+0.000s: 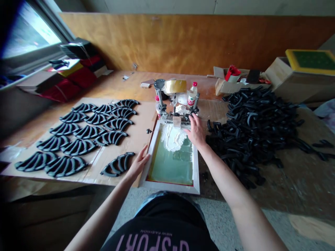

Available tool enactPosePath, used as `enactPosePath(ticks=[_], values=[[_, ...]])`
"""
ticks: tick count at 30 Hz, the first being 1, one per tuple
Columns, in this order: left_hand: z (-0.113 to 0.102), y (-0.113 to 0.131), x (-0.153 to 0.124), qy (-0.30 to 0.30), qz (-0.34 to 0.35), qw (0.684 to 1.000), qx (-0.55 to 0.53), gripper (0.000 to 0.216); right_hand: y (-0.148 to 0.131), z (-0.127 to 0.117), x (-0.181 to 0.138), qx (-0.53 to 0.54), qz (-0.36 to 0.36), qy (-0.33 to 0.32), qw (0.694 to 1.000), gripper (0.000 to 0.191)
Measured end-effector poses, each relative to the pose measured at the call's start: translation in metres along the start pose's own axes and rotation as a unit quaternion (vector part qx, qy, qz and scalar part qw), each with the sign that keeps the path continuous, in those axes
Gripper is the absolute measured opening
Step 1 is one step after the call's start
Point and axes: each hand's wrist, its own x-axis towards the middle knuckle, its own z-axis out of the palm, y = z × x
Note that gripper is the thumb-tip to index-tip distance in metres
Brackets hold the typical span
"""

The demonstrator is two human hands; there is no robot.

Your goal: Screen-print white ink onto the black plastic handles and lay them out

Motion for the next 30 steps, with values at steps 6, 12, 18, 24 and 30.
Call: enactPosePath(ticks=[6,12,18,24,30], values=[[0.002,-0.020,0.013,0.020,0.004,0.999,0.036,0.073,-0.044,0.040,0.032,-0.079,-0.043,-0.195,0.977,0.017],[0.004,-0.017,0.008,0.022,-0.010,1.000,0.001,0.070,-0.041,0.017,-0.018,-0.018,-0.237,-0.270,0.933,0.019],[0.007,-0.010,0.005,0.024,-0.006,1.000,-0.012,0.066,-0.036,0.001,-0.013,0.024,-0.259,-0.284,0.923,0.013],[0.004,-0.010,0.004,0.015,-0.012,1.000,-0.011,0.068,-0.036,0.018,-0.042,0.036,-0.269,-0.198,0.942,0.030],[0.002,0.004,-0.003,0.010,-0.018,1.000,-0.007,0.074,-0.039,0.011,-0.009,0.025,-0.206,-0.205,0.957,0.020]])
